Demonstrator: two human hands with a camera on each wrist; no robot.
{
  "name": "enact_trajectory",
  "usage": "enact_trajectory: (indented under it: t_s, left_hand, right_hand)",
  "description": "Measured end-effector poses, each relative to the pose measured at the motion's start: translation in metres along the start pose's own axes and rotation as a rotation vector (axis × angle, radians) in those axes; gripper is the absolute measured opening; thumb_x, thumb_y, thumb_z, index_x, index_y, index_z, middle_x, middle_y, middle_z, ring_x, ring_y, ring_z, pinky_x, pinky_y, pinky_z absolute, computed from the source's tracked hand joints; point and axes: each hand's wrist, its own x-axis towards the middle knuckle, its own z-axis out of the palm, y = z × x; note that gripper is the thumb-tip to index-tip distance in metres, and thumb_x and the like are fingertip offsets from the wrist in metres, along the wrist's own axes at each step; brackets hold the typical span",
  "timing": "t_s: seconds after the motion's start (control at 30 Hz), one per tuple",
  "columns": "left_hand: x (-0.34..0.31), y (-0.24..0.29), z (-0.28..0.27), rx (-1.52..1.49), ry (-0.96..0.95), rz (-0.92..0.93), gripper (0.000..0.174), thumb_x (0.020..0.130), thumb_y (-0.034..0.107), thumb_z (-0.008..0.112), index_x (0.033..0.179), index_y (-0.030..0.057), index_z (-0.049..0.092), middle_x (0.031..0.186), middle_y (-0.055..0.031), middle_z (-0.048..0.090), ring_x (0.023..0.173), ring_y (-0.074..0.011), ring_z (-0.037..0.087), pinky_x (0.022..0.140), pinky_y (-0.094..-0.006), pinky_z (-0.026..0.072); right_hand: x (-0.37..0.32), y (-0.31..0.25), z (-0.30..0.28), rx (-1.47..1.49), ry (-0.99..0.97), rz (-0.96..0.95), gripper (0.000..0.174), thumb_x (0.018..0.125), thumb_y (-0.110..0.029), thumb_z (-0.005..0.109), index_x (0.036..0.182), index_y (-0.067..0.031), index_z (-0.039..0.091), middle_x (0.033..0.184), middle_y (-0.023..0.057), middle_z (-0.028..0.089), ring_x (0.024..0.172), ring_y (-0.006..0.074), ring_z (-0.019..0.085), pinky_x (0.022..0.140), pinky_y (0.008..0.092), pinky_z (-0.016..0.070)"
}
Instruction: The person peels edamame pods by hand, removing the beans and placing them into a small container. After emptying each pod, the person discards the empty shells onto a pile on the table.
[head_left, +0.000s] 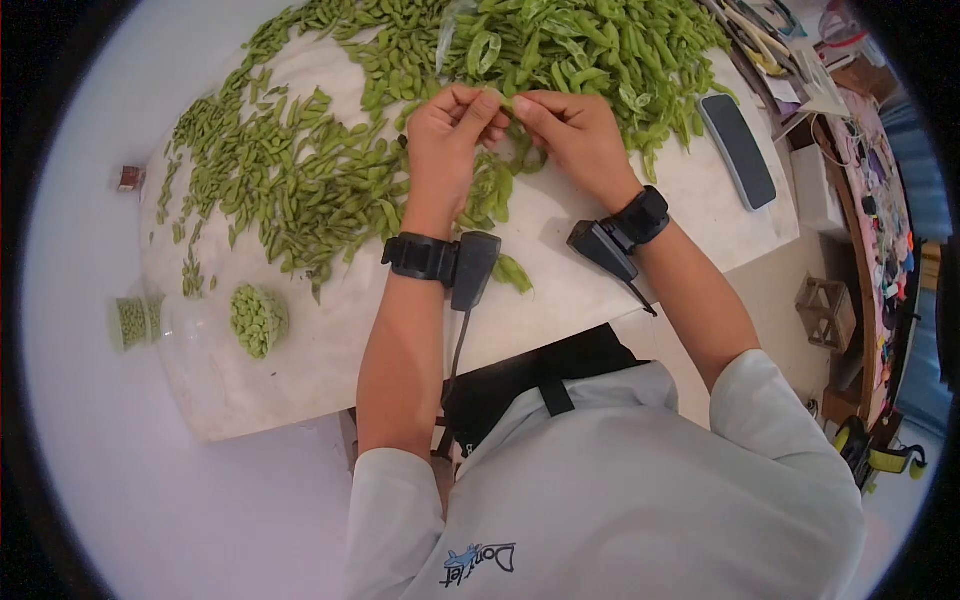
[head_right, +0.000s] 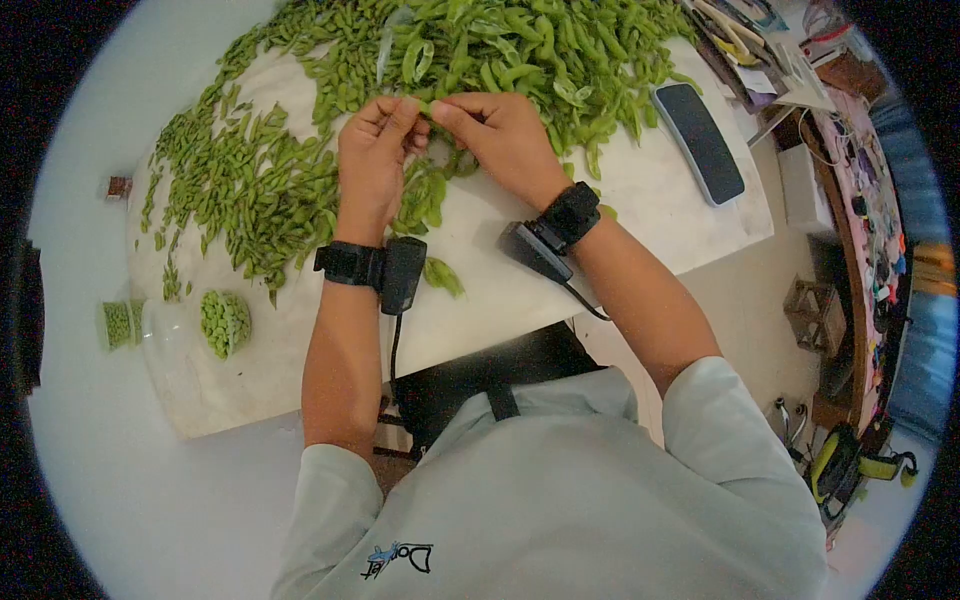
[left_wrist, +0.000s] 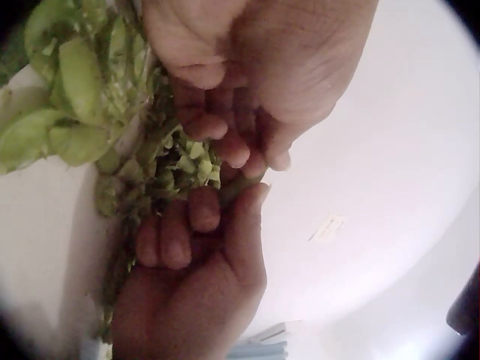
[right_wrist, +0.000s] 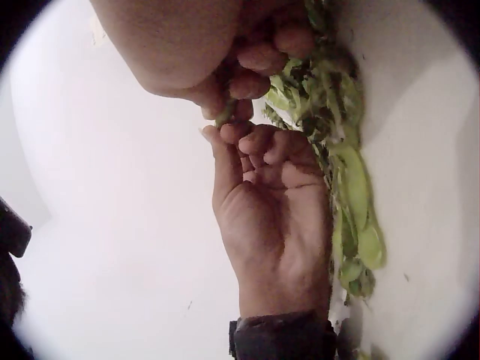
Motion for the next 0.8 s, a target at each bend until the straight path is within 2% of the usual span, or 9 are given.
enact_trajectory:
  t_s: [0.27, 0.37, 0.47, 0.57, 0.67, 0.8]
  left_hand:
    - [0.001, -0.004, -0.001, -0.029, -0.012, 0.029, 0.012, 0.088, 0.015, 0.063, 0.085, 0.0036, 0.059, 0.074, -0.0032, 0.059, 0.065, -0.0102, 0.054, 0.061, -0.0231, 0.0423]
    - [0.001, -0.004, -0.001, -0.033, -0.011, 0.049, 0.013, 0.088, 0.015, 0.063, 0.084, 0.0033, 0.059, 0.074, -0.0032, 0.059, 0.066, -0.0103, 0.054, 0.061, -0.0235, 0.0421]
    - [0.001, -0.005, 0.0, -0.034, 0.003, 0.041, 0.014, 0.088, 0.015, 0.063, 0.083, 0.0031, 0.059, 0.074, -0.003, 0.059, 0.065, -0.0107, 0.053, 0.062, -0.0238, 0.042]
    - [0.0, -0.007, 0.004, -0.029, 0.001, 0.046, 0.014, 0.088, 0.015, 0.063, 0.085, 0.0029, 0.058, 0.074, -0.0031, 0.059, 0.064, -0.0109, 0.053, 0.061, -0.0243, 0.0418]
    - [0.0, -0.005, 0.007, -0.064, 0.002, 0.047, 0.013, 0.088, 0.015, 0.063, 0.087, 0.003, 0.057, 0.075, -0.0031, 0.059, 0.063, -0.0105, 0.052, 0.059, -0.0237, 0.0415]
    - [-0.001, -0.001, 0.003, -0.058, -0.016, 0.082, 0.013, 0.088, 0.013, 0.062, 0.094, 0.0021, 0.058, 0.084, -0.0042, 0.06, 0.065, -0.0099, 0.052, 0.058, -0.0227, 0.0413]
  right_hand:
    - [0.0, 0.005, 0.001, -0.018, 0.013, -0.021, 0.032, 0.088, -0.027, 0.059, 0.093, 0.004, 0.065, 0.056, -0.0003, 0.048, 0.054, 0.0056, 0.04, 0.049, 0.0247, 0.0369]
    - [-0.001, 0.006, 0.002, -0.013, 0.019, 0.029, 0.033, 0.088, -0.028, 0.059, 0.092, 0.0044, 0.064, 0.055, -0.0004, 0.047, 0.053, 0.006, 0.039, 0.047, 0.0257, 0.0355]
    - [0.0, 0.006, 0.0, -0.013, -0.004, 0.035, 0.033, 0.088, -0.028, 0.059, 0.086, 0.0042, 0.065, 0.053, -0.0016, 0.044, 0.051, 0.0063, 0.037, 0.046, 0.0259, 0.0335]
    - [0.002, 0.015, -0.001, 0.133, -0.019, 0.119, 0.034, 0.089, -0.03, 0.058, 0.079, 0.0023, 0.064, 0.052, -0.0031, 0.043, 0.049, 0.0051, 0.039, 0.045, 0.0241, 0.0343]
    - [0.0, 0.008, 0.0, 0.125, 0.01, 0.081, 0.031, 0.09, -0.03, 0.057, 0.08, -0.0005, 0.064, 0.053, -0.0041, 0.045, 0.048, 0.004, 0.043, 0.044, 0.022, 0.0362]
    - [0.0, 0.001, 0.004, 0.186, 0.002, 0.04, 0.027, 0.091, -0.028, 0.058, 0.089, -0.0016, 0.064, 0.056, -0.0034, 0.049, 0.048, 0.0036, 0.046, 0.043, 0.021, 0.0382]
